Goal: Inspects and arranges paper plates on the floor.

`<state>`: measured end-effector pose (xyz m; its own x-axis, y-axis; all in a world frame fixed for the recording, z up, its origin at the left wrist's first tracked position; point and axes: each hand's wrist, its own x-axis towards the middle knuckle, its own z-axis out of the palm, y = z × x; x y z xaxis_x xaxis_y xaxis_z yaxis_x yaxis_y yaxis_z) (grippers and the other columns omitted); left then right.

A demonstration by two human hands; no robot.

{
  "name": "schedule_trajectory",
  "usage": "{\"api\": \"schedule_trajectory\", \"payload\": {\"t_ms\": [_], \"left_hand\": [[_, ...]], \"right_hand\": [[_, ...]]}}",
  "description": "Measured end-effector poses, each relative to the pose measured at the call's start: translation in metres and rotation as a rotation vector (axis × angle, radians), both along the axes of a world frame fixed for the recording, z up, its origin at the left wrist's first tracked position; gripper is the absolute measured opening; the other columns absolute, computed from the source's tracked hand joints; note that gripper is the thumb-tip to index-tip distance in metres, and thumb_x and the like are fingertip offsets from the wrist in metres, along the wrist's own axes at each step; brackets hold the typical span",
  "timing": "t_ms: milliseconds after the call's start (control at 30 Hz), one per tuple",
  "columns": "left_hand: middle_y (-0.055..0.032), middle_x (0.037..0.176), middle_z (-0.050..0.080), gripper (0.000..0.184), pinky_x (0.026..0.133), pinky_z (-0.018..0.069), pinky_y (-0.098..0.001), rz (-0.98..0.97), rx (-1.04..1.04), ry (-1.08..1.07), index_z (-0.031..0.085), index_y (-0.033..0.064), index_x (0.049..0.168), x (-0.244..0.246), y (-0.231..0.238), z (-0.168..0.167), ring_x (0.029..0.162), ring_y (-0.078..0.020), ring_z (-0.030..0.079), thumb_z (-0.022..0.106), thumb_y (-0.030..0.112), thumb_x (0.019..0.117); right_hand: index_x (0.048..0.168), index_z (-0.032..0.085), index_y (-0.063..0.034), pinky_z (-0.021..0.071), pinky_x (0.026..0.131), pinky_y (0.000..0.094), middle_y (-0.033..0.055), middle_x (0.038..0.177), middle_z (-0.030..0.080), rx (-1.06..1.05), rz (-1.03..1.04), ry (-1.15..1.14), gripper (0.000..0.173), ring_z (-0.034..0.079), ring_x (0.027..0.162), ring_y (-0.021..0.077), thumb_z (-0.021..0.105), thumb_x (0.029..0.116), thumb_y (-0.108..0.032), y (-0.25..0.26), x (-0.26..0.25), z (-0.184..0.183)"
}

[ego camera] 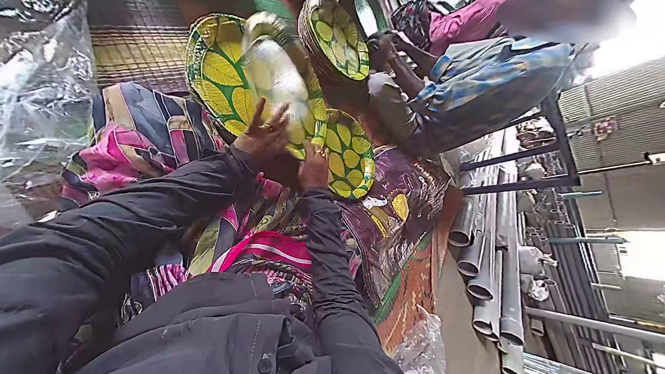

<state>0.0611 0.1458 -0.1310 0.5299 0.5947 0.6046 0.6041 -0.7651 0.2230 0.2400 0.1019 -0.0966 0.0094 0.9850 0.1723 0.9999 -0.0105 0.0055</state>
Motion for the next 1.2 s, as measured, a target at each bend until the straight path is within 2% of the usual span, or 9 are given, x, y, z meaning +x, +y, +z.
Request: {"api": "schedule_trajectory", "payload": {"t_ms": [133, 267, 433, 533, 700, 867, 933, 1067, 1200], "left_hand": [[-0.0326, 0.127, 0.065, 0.025, 0.117, 0.0264, -0.0713, 0.176, -0.653, 0.345, 0.066, -0.0097, 0.122, -0.011, 0.026, 0.009, 0.126, -0.0522, 0.058, 0.054, -0.004, 0.1002], [-0.0331, 0.130, 0.062, 0.024, 0.106, 0.0404, -0.0687, 0.193, -0.725, 0.360, 0.067, -0.0101, 0.119, -0.010, 0.024, 0.017, 0.125, -0.0514, 0.059, 0.055, -0.004, 0.0993], [-0.0367, 0.136, 0.058, 0.077, 0.113, 0.0303, -0.0722, 0.182, -0.719, 0.214, 0.033, 0.0043, 0.160, -0.012, 0.026, 0.011, 0.131, -0.0538, 0.054, 0.066, -0.005, 0.0916], [-0.0361, 0.145, 0.051, 0.094, 0.116, 0.0164, -0.0784, 0.151, -0.673, 0.144, 0.021, 0.0139, 0.166, -0.011, 0.024, 0.004, 0.140, -0.0551, 0.044, 0.071, -0.005, 0.0876], [-0.0306, 0.158, 0.040, 0.096, 0.116, 0.0056, -0.0822, 0.081, -0.409, -0.054, 0.027, 0.0136, 0.164, -0.008, 0.022, 0.004, 0.150, -0.0536, 0.030, 0.077, -0.001, 0.0835], [-0.0261, 0.157, 0.045, 0.062, 0.112, 0.0183, -0.0808, 0.029, 0.173, -0.343, 0.052, 0.0117, 0.148, -0.004, 0.009, 0.005, 0.149, -0.0515, 0.035, 0.068, 0.041, 0.0964], [-0.0205, 0.152, 0.053, 0.045, 0.111, 0.0220, -0.0772, -0.015, 0.291, -0.287, 0.056, 0.0187, 0.146, -0.004, 0.001, 0.010, 0.146, -0.0449, 0.042, 0.061, 0.030, 0.1024], [-0.0275, 0.142, 0.059, 0.037, 0.120, 0.0130, -0.0755, -0.049, -0.352, 0.171, 0.064, -0.0031, 0.132, -0.005, 0.009, -0.003, 0.144, -0.0480, 0.045, 0.066, 0.001, 0.0952], [-0.0259, 0.145, 0.056, 0.031, 0.112, 0.0342, -0.0714, 0.044, -0.649, 0.340, 0.065, -0.0071, 0.127, -0.005, 0.025, 0.004, 0.142, -0.0476, 0.046, 0.061, -0.004, 0.0960]], "right_hand": [[0.158, 0.036, -0.0004, 0.0320, 0.118, 0.0616, 0.0281, 0.151, 0.050, -0.195, -0.402, 0.092, 0.073, 0.047, 0.142, 0.0441, 0.069, 0.0959, -0.018, -0.014, 0.037, -0.021], [0.138, 0.061, -0.0010, 0.0461, 0.110, 0.0536, 0.0259, 0.139, 0.060, -0.300, -0.532, 0.075, 0.038, 0.058, 0.132, 0.0402, 0.051, 0.1019, -0.003, -0.041, 0.066, -0.035], [0.122, 0.068, 0.0004, 0.0485, 0.104, 0.0585, 0.0271, 0.130, 0.064, -0.374, -0.517, 0.038, 0.033, 0.059, 0.126, 0.0439, 0.069, 0.0893, 0.000, -0.039, 0.074, -0.009], [0.132, 0.062, 0.0034, 0.0477, 0.103, 0.0631, 0.0322, 0.132, 0.061, -0.241, -0.516, 0.041, 0.039, 0.058, 0.126, 0.0484, 0.065, 0.0992, -0.019, -0.041, 0.082, 0.023], [0.133, 0.063, 0.0056, 0.0495, 0.103, 0.0561, 0.0329, 0.130, 0.063, 0.369, -0.476, 0.001, 0.042, 0.062, 0.121, 0.0492, 0.050, 0.1084, -0.026, -0.035, 0.062, 0.066], [0.123, 0.070, 0.0057, 0.0533, 0.096, 0.0602, 0.0333, 0.122, 0.067, 0.292, 0.015, -0.095, 0.033, 0.065, 0.116, 0.0514, 0.053, 0.0943, 0.008, -0.011, 0.017, 0.050], [0.124, 0.070, 0.0023, 0.0508, 0.101, 0.0594, 0.0288, 0.122, 0.069, 0.157, 0.103, -0.043, 0.034, 0.066, 0.117, 0.0474, 0.054, 0.0945, 0.007, 0.002, 0.004, 0.031], [0.150, 0.048, 0.0007, 0.0326, 0.120, 0.0602, 0.0268, 0.146, 0.055, -0.125, -0.170, 0.113, 0.064, 0.051, 0.138, 0.0439, 0.072, 0.0939, -0.016, 0.006, 0.016, 0.006], [0.146, 0.051, 0.0034, 0.0414, 0.113, 0.0599, 0.0315, 0.142, 0.055, -0.392, -0.454, 0.097, 0.047, 0.053, 0.135, 0.0465, 0.057, 0.1010, -0.008, -0.025, 0.054, -0.027]]}}
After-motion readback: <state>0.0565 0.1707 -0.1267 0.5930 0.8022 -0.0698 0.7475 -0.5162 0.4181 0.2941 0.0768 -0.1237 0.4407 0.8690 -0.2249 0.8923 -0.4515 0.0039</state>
